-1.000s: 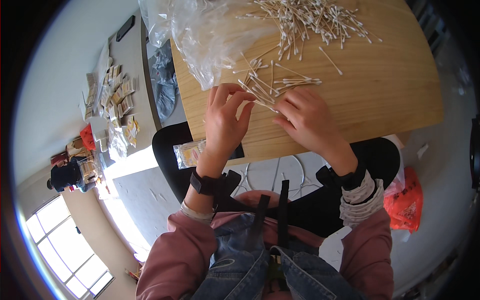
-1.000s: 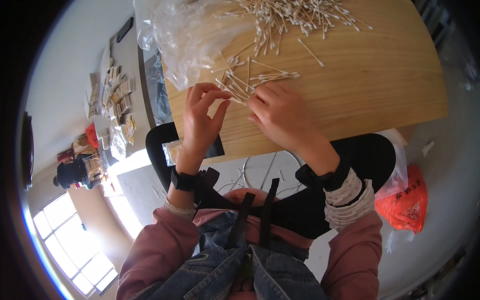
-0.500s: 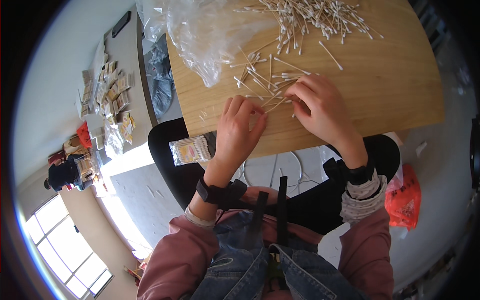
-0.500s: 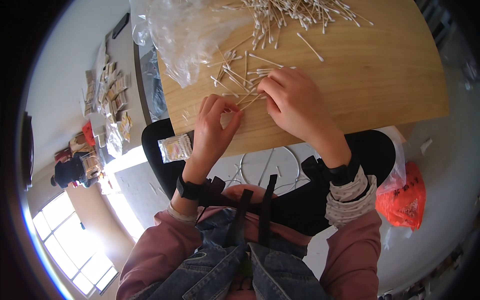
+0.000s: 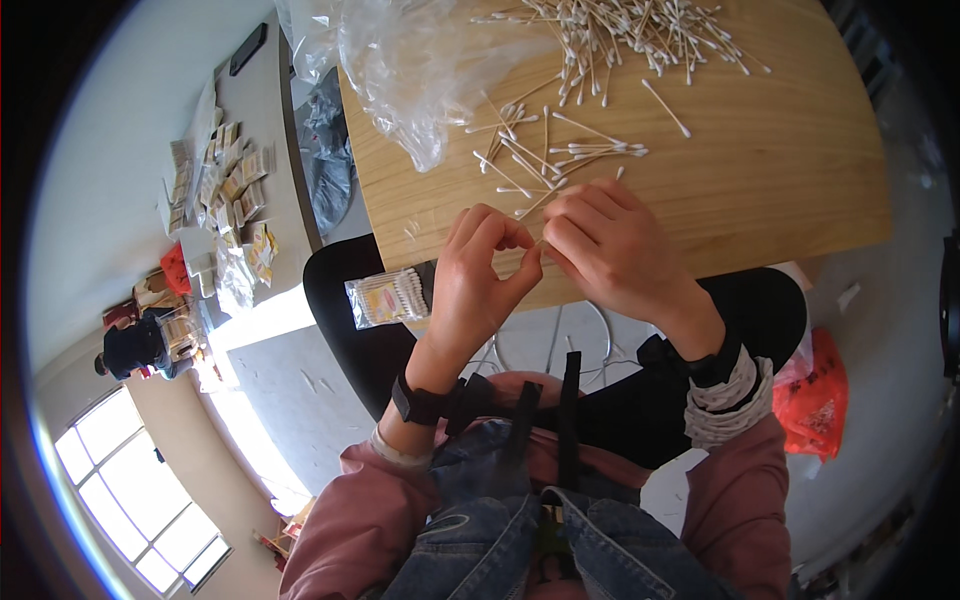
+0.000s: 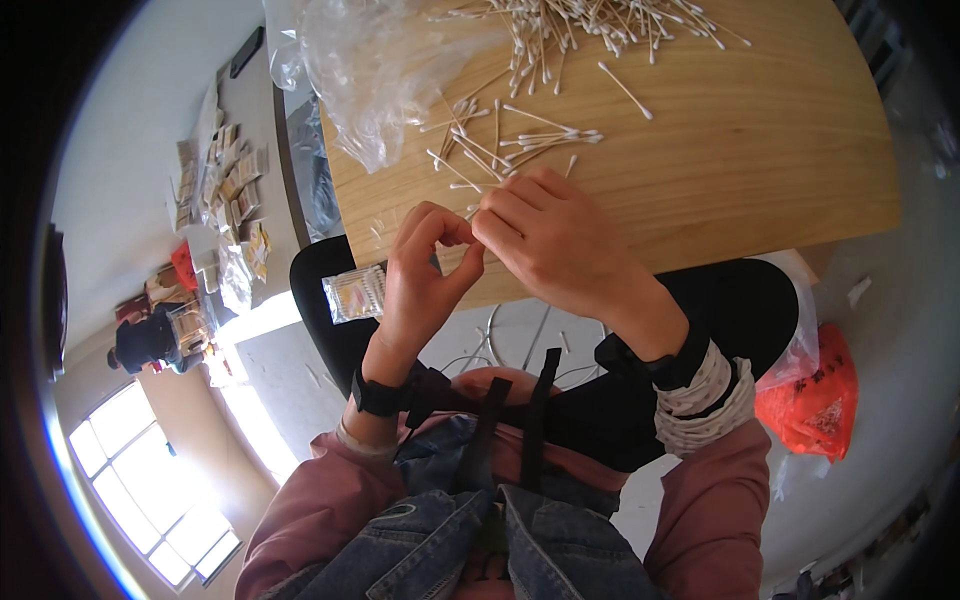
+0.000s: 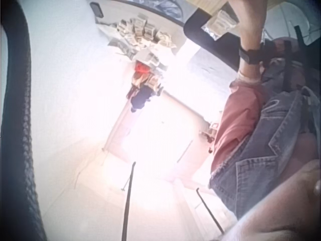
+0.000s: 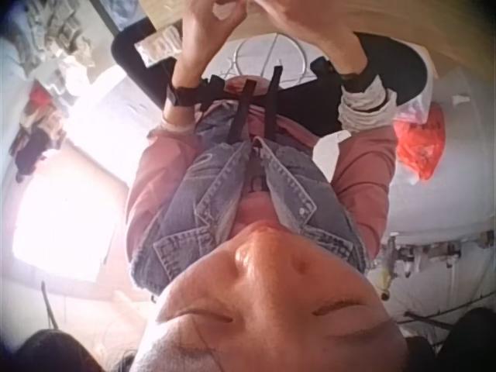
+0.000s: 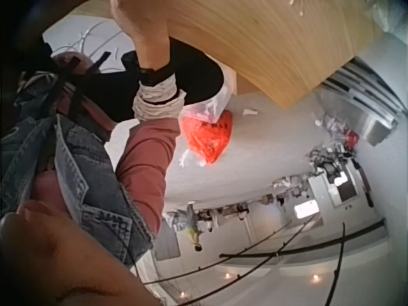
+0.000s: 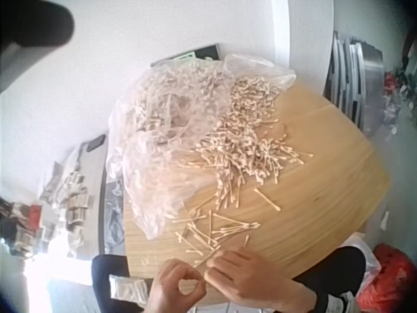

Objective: Packaging small bunches of cotton swabs into plastic bags.

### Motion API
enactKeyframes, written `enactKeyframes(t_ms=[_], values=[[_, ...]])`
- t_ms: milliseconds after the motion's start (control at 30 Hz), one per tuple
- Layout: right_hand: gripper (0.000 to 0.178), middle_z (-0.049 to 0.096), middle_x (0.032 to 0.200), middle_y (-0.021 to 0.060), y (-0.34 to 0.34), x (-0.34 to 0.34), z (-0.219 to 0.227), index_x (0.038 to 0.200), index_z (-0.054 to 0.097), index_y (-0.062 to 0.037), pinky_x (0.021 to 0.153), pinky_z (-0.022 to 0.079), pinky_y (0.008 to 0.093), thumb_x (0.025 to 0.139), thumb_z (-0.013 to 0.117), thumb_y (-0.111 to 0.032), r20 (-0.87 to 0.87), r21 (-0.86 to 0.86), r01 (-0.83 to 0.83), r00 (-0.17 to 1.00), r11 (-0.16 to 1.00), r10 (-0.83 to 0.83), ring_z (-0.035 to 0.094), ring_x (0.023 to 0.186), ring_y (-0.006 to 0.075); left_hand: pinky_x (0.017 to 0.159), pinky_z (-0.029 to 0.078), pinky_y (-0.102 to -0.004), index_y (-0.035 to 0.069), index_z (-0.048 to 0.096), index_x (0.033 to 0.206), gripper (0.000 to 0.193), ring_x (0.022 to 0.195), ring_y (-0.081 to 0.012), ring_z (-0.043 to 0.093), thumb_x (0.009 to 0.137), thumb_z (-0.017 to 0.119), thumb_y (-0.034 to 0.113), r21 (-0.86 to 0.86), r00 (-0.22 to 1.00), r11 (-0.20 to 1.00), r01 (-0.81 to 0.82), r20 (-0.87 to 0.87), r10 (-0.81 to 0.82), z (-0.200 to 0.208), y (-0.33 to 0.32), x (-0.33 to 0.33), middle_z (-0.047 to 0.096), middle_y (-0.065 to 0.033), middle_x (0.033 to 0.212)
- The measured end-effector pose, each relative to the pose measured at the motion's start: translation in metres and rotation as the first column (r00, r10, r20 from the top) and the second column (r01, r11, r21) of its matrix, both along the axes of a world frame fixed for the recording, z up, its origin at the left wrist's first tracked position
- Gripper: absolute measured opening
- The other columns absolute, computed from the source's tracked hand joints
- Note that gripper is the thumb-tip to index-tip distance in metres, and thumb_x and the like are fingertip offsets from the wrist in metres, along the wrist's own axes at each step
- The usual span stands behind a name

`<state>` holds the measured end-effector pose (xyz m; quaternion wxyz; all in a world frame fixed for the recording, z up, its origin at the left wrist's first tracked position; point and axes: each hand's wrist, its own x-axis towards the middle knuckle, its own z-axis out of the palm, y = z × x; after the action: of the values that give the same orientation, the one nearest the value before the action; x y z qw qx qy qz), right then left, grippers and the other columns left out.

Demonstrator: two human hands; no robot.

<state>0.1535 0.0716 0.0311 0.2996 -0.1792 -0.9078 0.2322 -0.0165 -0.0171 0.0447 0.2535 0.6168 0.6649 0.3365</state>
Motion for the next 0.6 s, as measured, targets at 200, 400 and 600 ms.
enactKeyframes(t_ms=[200,400,600], values=[[0.012,0.065,0.087,0.0119,0.003,0.008,-0.007,0.096,0.059,-0.0032,0.069,0.049,0.0402,0.084,0.062,-0.004,0.078,-0.234,0.083,0.995,0.969,-0.067,0.063,0.079,0.0316,0.071,0.048,-0.0361,0.005,0.065,0.084,0.011,0.081,-0.0255,0.057,0.077,0.073,0.006,0.086,0.983,0.995,-0.056,-0.171,0.071,0.002,0.041,-0.021,0.058,-0.0075,0.084],[0.008,0.062,0.082,0.0112,0.001,0.014,-0.008,0.101,0.057,-0.0019,0.064,0.049,0.0338,0.095,0.053,-0.005,0.053,-0.625,0.005,0.998,0.781,0.036,0.061,0.072,0.0246,0.073,0.049,-0.0399,0.009,0.066,0.084,0.010,0.088,-0.0275,0.058,0.077,0.073,0.011,0.015,0.925,0.998,0.067,-0.376,-0.057,-0.009,0.067,-0.028,0.057,-0.0058,0.086],[0.013,0.058,0.084,0.0102,0.015,0.012,-0.019,0.107,0.050,-0.0010,0.064,0.047,0.0300,0.095,0.047,0.000,-0.084,-0.844,0.072,0.961,0.532,-0.264,0.056,0.067,0.0182,0.074,0.048,-0.0405,0.010,0.064,0.081,0.011,0.088,-0.0284,0.057,0.076,0.073,0.011,-0.016,0.894,0.995,0.096,-0.439,-0.093,-0.009,0.068,-0.025,0.057,-0.0064,0.087]])
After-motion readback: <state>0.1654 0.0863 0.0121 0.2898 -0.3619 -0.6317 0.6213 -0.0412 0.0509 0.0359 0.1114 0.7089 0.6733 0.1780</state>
